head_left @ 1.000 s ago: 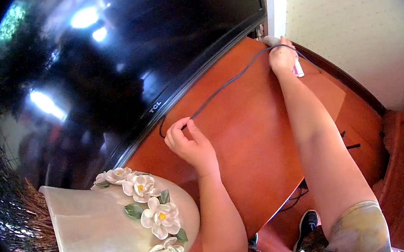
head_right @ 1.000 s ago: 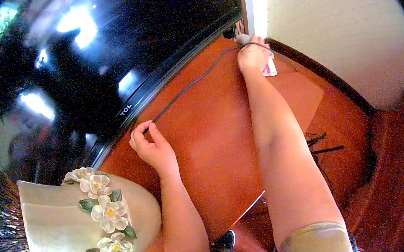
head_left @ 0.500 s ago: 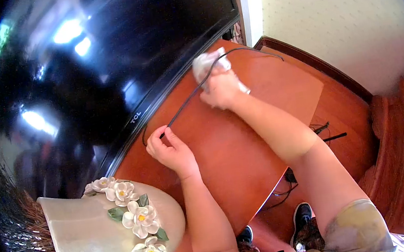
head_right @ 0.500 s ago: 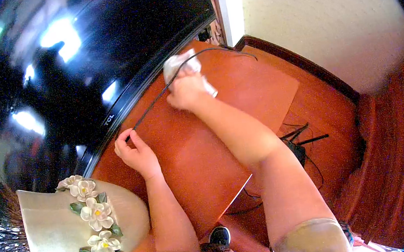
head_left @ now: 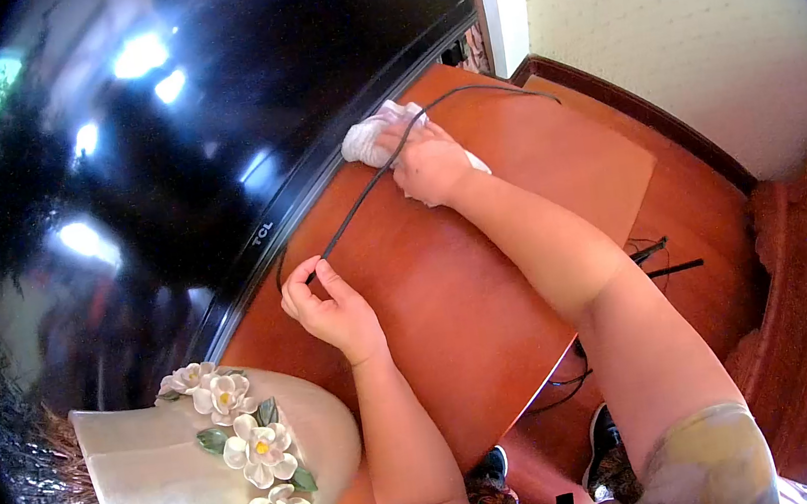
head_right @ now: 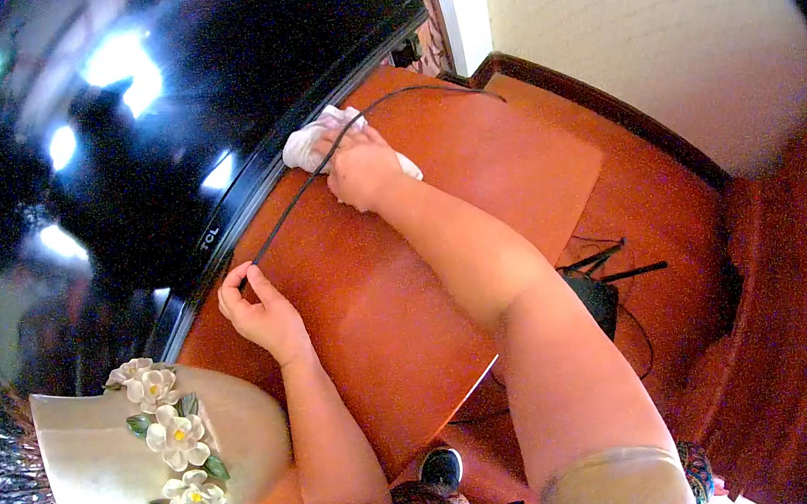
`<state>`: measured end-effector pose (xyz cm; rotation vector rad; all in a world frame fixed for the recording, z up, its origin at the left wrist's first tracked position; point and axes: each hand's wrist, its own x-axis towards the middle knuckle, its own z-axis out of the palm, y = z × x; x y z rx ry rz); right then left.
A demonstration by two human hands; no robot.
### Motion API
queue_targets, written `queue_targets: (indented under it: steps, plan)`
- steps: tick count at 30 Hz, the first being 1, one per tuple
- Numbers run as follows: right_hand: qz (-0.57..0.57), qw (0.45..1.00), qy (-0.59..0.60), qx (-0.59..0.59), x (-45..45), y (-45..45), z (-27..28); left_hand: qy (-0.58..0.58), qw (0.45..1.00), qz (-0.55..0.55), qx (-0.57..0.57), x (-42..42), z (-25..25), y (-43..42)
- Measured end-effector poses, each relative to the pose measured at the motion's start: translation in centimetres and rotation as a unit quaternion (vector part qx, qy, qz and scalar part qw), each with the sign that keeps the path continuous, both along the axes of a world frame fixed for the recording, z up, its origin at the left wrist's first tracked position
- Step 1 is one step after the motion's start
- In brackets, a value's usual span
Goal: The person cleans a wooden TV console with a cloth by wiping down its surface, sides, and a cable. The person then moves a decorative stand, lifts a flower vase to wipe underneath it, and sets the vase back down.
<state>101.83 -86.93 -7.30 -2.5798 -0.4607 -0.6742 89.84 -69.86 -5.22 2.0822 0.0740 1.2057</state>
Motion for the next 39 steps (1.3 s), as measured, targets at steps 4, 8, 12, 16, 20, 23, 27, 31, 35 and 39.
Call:
queue_targets:
  steps: [4, 8, 12, 16, 20, 23, 27, 31, 35, 39]
  plan:
    - [-0.056, 0.994, 0.003, -0.094, 2.3, -2.5, 0.2, 0.008, 1.0, -0.002, 0.009, 0.1, 0.0, -0.2]
    - [-0.168, 0.979, 0.09, -0.08, 4.5, -7.8, 1.1, 0.009, 1.0, -0.014, 0.003, 0.1, -0.2, -0.7]
    - [-0.292, 0.93, 0.22, -0.029, 6.4, -9.2, 2.5, 0.039, 0.999, -0.012, 0.031, 0.2, -0.3, -0.8]
    - [-0.37, 0.915, 0.16, 0.015, 7.1, -7.3, 1.6, 0.04, 0.999, -0.016, 0.023, 0.7, -0.4, -0.9]
    - [-0.292, 0.944, 0.131, -0.081, 7.7, -7.3, 1.4, 0.041, 0.999, -0.025, 0.009, 0.9, -0.8, -1.3]
    - [-0.23, 0.95, 0.179, -0.116, 9.5, -5.7, 2.1, 0.052, 0.998, -0.01, -0.015, 0.6, -0.5, -1.7]
    - [-0.186, 0.96, 0.129, -0.167, 11.1, -5.5, 1.2, 0.043, 0.999, -0.022, -0.017, 0.8, -0.4, -1.5]
    - [-0.024, 0.984, 0.039, -0.171, 7.5, -5.3, 2.1, 0.028, 1.0, -0.007, -0.01, 0.8, -0.5, -1.6]
    - [0.062, 0.977, 0.138, -0.152, 1.9, -2.5, 2.6, -0.019, 1.0, 0.008, -0.005, 0.9, -0.4, -1.4]
    - [0.229, 0.967, -0.094, -0.065, -6.5, 2.4, 0.9, -0.005, 1.0, 0.009, 0.0, 0.7, -0.5, -0.7]
